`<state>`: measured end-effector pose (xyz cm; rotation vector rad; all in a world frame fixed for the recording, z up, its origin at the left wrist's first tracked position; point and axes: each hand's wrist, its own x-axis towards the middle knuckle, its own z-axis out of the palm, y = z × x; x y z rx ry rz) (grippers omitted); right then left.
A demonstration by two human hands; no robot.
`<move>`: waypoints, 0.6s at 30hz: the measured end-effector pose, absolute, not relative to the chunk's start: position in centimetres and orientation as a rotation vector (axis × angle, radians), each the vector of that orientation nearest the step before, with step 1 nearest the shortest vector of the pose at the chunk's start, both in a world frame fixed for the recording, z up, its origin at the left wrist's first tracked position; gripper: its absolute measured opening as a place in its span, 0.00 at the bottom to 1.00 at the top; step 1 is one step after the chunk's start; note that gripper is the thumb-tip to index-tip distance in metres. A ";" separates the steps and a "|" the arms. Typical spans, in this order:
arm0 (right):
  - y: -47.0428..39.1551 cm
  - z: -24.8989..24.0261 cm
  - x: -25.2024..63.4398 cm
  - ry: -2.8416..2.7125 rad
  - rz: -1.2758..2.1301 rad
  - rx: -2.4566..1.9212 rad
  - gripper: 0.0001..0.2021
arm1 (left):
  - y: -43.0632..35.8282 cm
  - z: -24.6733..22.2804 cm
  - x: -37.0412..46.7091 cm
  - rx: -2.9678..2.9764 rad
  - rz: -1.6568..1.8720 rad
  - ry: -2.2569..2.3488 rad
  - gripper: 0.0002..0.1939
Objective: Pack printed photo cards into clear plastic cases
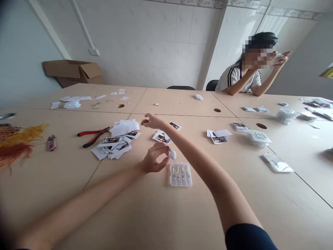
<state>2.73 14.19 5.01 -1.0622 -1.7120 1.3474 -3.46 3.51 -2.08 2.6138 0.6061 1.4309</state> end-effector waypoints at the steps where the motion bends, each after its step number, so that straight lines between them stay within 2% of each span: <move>1: 13.6 4.7 3.9 -1.722 1.288 -1.081 0.16 | 3.6 -2.1 -3.4 2.583 1.419 0.624 0.03; 7: 5.7 2.9 13.3 -1.910 0.875 -0.936 0.18 | 3.7 -1.7 -3.5 2.475 1.357 0.738 0.07; 10: 1.4 0.8 15.6 -2.116 0.868 -0.905 0.26 | 3.6 -1.3 -3.5 2.501 1.318 0.739 0.08; 12: -0.5 -0.9 15.5 -2.108 0.746 -0.983 0.30 | 3.4 -1.1 -3.6 2.553 1.294 0.727 0.08; 15: -1.8 -2.7 14.2 -1.924 0.496 -1.065 0.20 | 3.1 -1.1 -3.6 2.701 1.205 0.663 0.08; 18: -2.2 -2.8 13.5 -1.873 0.449 -1.045 0.07 | 2.8 -1.1 -3.6 2.850 1.097 0.546 0.12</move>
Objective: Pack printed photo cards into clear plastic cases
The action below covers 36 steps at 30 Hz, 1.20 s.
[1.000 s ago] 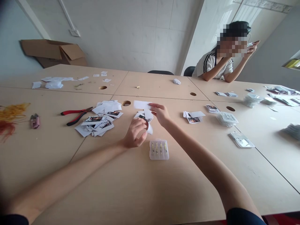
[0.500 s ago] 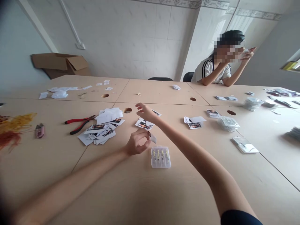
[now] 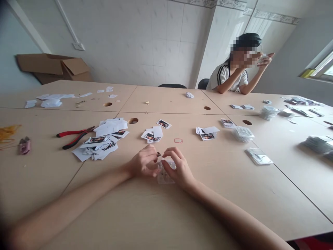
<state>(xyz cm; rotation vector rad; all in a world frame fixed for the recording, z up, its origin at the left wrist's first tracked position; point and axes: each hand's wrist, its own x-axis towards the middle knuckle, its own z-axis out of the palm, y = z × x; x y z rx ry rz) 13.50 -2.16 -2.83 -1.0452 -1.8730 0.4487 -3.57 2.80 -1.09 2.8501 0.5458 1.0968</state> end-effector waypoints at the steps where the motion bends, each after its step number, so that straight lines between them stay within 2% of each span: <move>1: -2.2 -2.7 13.5 -1.864 0.448 -1.040 0.06 | 2.7 -1.1 -3.6 2.882 1.076 0.504 0.12; 3: -2.4 -2.4 13.8 -1.852 0.444 -1.045 0.09 | 2.7 -1.0 -3.6 2.921 1.074 0.438 0.12; 6: -2.5 -2.3 14.1 -1.873 0.431 -1.051 0.20 | 2.6 -0.8 -3.6 2.951 1.132 0.378 0.08; 9: -2.5 -2.6 14.0 -1.898 0.387 -1.057 0.24 | 2.5 -0.8 -3.6 2.982 1.146 0.300 0.08; 15: -2.3 -2.8 14.0 -1.824 0.277 -1.102 0.16 | 2.7 -1.5 -3.6 2.991 1.116 0.186 0.08; 25: -1.8 -2.6 14.5 -1.757 0.396 -1.065 0.03 | 2.2 -0.9 -3.3 3.019 1.102 0.178 0.06; 29: -1.9 -2.6 14.6 -1.724 0.404 -1.098 0.02 | 2.3 -0.8 -3.1 3.035 1.149 0.293 0.07; 36: -0.9 -2.5 15.3 -1.407 0.523 -1.132 0.02 | 2.9 -0.8 -3.0 3.021 0.960 0.515 0.11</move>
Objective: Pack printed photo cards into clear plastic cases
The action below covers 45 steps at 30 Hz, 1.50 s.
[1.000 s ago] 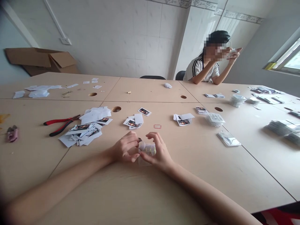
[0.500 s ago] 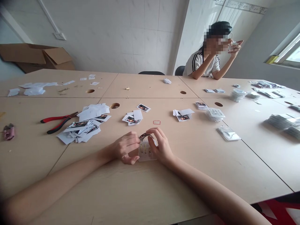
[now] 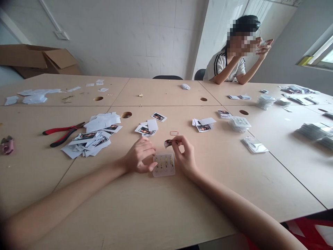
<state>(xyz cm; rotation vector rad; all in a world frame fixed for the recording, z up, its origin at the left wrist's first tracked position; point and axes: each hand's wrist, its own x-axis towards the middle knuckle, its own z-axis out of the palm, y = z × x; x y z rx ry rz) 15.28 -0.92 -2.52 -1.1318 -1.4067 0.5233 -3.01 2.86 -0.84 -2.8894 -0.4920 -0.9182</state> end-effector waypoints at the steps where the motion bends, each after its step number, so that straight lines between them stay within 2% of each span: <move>1: -0.7 -2.6 15.5 -1.354 0.560 -1.141 0.03 | 2.9 -0.8 -2.9 -2.914 -0.899 -0.540 0.12; 6: 0.3 -2.9 16.3 -1.158 0.731 -1.142 0.08 | 2.0 -1.0 -2.0 -3.075 -0.747 -0.654 0.35; 7: 0.3 -2.9 16.3 -1.136 0.748 -1.133 0.08 | 1.6 -1.1 -1.8 -3.100 -0.683 -0.656 0.37; 12: 0.3 -2.9 16.3 -1.110 0.796 -1.093 0.06 | 0.5 -1.3 -1.2 -3.192 -0.624 -0.826 0.31; 15: 0.3 -2.9 16.3 -1.103 0.819 -1.069 0.05 | 0.6 -0.9 -1.3 -3.313 -0.709 -1.052 0.33; 18: 0.3 -3.1 16.3 -1.067 0.828 -1.041 0.06 | 1.1 -0.8 -1.6 -3.408 -1.068 -1.448 0.33; 23: 0.5 -3.3 16.2 -1.005 0.882 -1.026 0.08 | 3.0 -1.5 -1.8 -3.116 -2.337 -1.948 0.26; 25: 0.5 -3.3 16.2 -0.979 0.909 -1.031 0.09 | 3.5 -1.7 -1.8 -3.073 -2.599 -1.944 0.26; 27: 0.5 -3.3 16.2 -0.977 0.918 -1.032 0.09 | 3.6 -1.7 -1.9 -3.111 -2.687 -1.913 0.29; 30: 0.4 -3.2 16.1 -1.001 0.920 -1.030 0.10 | 3.1 -1.5 -1.8 -3.200 -2.614 -1.858 0.37; 33: 0.3 -3.0 16.1 -0.997 0.954 -1.027 0.11 | 2.4 -1.3 -1.7 -3.370 -2.417 -1.617 0.43; 36: 0.2 -2.9 16.0 -0.995 1.000 -1.005 0.11 | 1.9 -1.1 -1.5 -3.455 -2.171 -1.399 0.41; 40: 0.2 -3.0 16.0 -0.997 1.008 -0.996 0.11 | 1.4 -0.8 -1.5 -3.298 -1.731 -1.369 0.36; 45: 0.1 -3.0 16.0 -0.993 0.987 -0.967 0.10 | 0.8 -0.8 -1.5 -3.134 -1.344 -1.272 0.40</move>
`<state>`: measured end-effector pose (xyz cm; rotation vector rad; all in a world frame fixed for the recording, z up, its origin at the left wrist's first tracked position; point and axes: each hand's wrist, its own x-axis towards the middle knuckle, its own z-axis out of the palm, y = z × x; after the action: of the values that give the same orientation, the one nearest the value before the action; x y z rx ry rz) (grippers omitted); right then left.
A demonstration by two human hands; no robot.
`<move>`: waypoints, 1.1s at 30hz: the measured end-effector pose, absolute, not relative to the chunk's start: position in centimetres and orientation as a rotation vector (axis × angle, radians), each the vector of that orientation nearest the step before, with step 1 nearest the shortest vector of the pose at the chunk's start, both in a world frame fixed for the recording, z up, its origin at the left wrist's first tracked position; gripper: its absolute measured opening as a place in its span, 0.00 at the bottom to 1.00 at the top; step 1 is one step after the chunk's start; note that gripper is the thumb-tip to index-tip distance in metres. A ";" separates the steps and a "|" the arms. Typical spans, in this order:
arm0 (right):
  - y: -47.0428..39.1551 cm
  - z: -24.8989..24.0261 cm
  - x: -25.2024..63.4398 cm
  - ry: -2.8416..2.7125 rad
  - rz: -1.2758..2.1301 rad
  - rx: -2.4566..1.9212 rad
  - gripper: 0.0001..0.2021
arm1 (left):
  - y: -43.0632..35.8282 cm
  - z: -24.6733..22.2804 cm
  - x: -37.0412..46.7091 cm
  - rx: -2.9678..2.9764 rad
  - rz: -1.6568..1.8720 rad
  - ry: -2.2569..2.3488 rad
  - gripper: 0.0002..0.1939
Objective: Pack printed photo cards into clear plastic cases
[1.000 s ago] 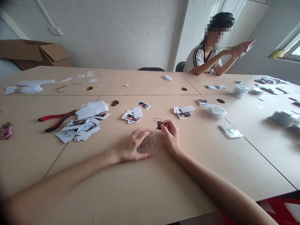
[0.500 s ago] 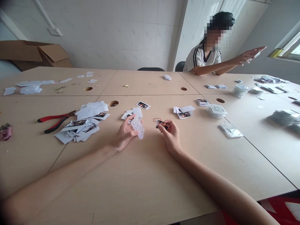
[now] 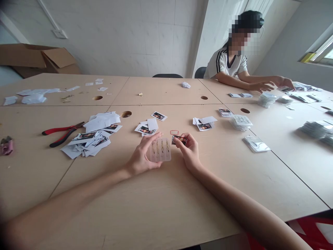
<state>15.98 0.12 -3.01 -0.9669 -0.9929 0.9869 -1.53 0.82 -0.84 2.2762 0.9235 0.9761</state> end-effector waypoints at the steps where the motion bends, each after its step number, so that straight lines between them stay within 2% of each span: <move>1: 0.1 -3.0 16.0 -1.011 0.964 -0.971 0.10 | 0.8 -1.0 -1.5 2.299 0.957 0.918 0.41; 8: -1.1 -2.5 15.5 -1.224 0.747 -0.994 0.09 | 0.9 -1.8 -1.5 2.303 0.962 0.851 0.43; 14: -2.3 -2.4 14.7 -1.421 0.741 -0.973 0.07 | 1.0 -1.3 -1.4 2.163 0.900 0.776 0.31; 22: -1.7 -2.4 14.9 -1.353 0.904 -0.991 0.07 | 1.1 -1.1 -0.9 1.498 0.756 0.581 0.19; 28: -1.5 -2.4 15.1 -1.357 0.843 -1.031 0.06 | 1.0 -1.0 -0.9 1.276 0.583 0.497 0.27; 33: -1.8 -2.2 15.0 -1.387 0.774 -1.054 0.06 | 0.9 -1.0 -0.9 1.138 0.553 0.449 0.29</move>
<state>14.97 -1.81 -2.18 -1.0543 -1.3873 0.7745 -0.91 0.86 -1.01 1.1383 0.4489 0.5531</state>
